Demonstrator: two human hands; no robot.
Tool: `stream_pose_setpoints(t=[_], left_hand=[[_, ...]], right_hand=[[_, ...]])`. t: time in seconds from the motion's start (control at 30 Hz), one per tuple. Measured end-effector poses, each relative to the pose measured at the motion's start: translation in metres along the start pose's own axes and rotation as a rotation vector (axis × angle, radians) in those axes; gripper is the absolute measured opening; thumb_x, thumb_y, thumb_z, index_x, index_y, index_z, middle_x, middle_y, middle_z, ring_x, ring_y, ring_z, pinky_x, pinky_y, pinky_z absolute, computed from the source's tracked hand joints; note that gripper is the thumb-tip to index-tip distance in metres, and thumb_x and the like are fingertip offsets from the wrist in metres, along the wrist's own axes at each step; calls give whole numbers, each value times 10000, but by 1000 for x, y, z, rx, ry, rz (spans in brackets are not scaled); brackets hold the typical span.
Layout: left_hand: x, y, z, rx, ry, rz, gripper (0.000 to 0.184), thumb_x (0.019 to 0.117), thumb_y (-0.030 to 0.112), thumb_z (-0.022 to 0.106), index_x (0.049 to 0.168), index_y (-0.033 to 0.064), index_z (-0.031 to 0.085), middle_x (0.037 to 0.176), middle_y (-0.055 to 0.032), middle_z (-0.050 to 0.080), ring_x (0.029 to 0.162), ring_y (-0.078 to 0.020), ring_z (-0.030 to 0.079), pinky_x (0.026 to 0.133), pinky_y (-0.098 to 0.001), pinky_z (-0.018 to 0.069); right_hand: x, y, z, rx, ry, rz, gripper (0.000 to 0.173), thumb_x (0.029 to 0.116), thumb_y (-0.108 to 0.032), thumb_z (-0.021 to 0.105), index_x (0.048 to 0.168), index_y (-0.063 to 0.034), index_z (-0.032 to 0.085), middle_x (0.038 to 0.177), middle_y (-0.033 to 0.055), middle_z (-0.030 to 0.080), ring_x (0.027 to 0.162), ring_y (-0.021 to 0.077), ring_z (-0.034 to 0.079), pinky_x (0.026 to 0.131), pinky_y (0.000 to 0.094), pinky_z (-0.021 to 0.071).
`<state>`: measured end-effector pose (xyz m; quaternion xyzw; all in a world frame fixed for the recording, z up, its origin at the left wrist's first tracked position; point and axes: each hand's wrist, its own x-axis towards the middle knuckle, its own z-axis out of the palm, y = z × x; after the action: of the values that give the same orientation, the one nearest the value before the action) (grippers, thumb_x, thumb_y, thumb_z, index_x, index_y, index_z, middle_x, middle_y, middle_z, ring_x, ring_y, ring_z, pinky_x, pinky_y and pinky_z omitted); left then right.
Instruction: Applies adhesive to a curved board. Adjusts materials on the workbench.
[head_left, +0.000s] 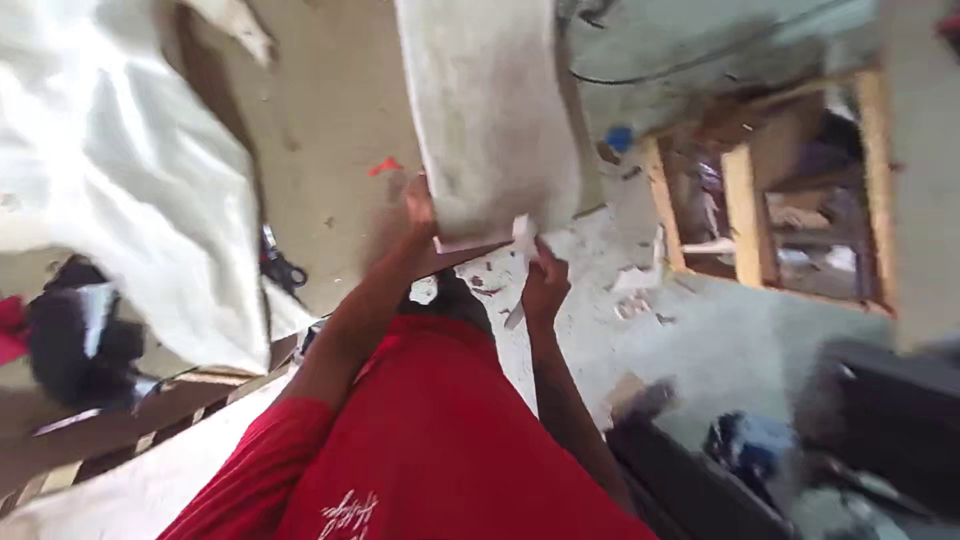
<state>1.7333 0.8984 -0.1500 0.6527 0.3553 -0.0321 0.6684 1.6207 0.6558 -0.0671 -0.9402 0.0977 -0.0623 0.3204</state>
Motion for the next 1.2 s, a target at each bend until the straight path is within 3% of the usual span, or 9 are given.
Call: stream_pose_setpoints(t=[0.13,0.23,0.3,0.47,0.63,0.77,0.93,1.07,1.2], left_hand=[[7,-11,9,-136,29,53,561,1096,481,369,1082,40,716,1001,-122,738,955,-219,724,863,-478,613],[11,-6,9,-234,31,38,559,1101,473,374,1012,40,716,908,-94,735,866,-197,729,812,-456,622],[12,-5,6,-243,56,36,562,1100,479,377,986,41,710,880,-88,731,841,-187,726,794,-449,622],[10,-13,7,-316,5,55,543,1108,447,373,1042,26,710,933,-104,740,882,-201,735,823,-452,627],[16,-16,8,-348,-9,49,546,1107,452,378,1029,26,710,917,-109,733,866,-207,729,815,-448,623],[15,-13,2,-285,10,30,569,1105,465,369,991,25,710,899,-107,732,849,-200,726,805,-444,620],[17,-16,-3,-256,-5,13,571,1095,501,371,1098,52,723,983,-115,742,925,-209,726,861,-473,606],[15,-13,-4,-252,19,-23,549,1093,492,393,1100,58,730,959,-112,746,897,-201,728,843,-458,612],[16,-1,-3,-275,28,10,506,1108,396,395,1046,14,721,892,-105,736,843,-178,726,804,-424,625]], right_hand=[[76,43,1,-57,270,27,435,1013,-123,547,1436,-186,626,1325,121,673,1179,286,636,997,494,521],[47,22,54,-110,203,102,441,996,-109,542,1422,-177,633,1393,125,646,1198,356,628,995,569,510],[14,-2,68,-101,78,114,376,986,-110,551,1329,-156,698,1212,163,698,1083,351,653,918,532,552],[-32,-32,28,16,-292,179,402,960,-136,564,1328,-196,714,1169,150,704,1077,262,666,952,458,556],[82,-25,-20,-80,31,8,482,978,-164,591,1451,-254,611,1286,141,661,1100,317,637,873,540,540],[89,-50,30,-250,-159,-77,565,901,-117,677,1458,-162,592,1462,109,591,1294,373,564,1005,590,509],[70,-92,-13,-292,-604,-133,383,943,-209,581,1295,-216,731,1133,121,729,1073,298,668,932,517,545],[174,-138,-20,-240,-448,-325,436,925,-184,649,1355,-245,684,1163,141,690,1058,309,657,878,539,556],[333,-189,78,-266,-265,-569,522,871,-161,683,1387,-238,663,1329,5,684,1235,259,608,995,485,533]])
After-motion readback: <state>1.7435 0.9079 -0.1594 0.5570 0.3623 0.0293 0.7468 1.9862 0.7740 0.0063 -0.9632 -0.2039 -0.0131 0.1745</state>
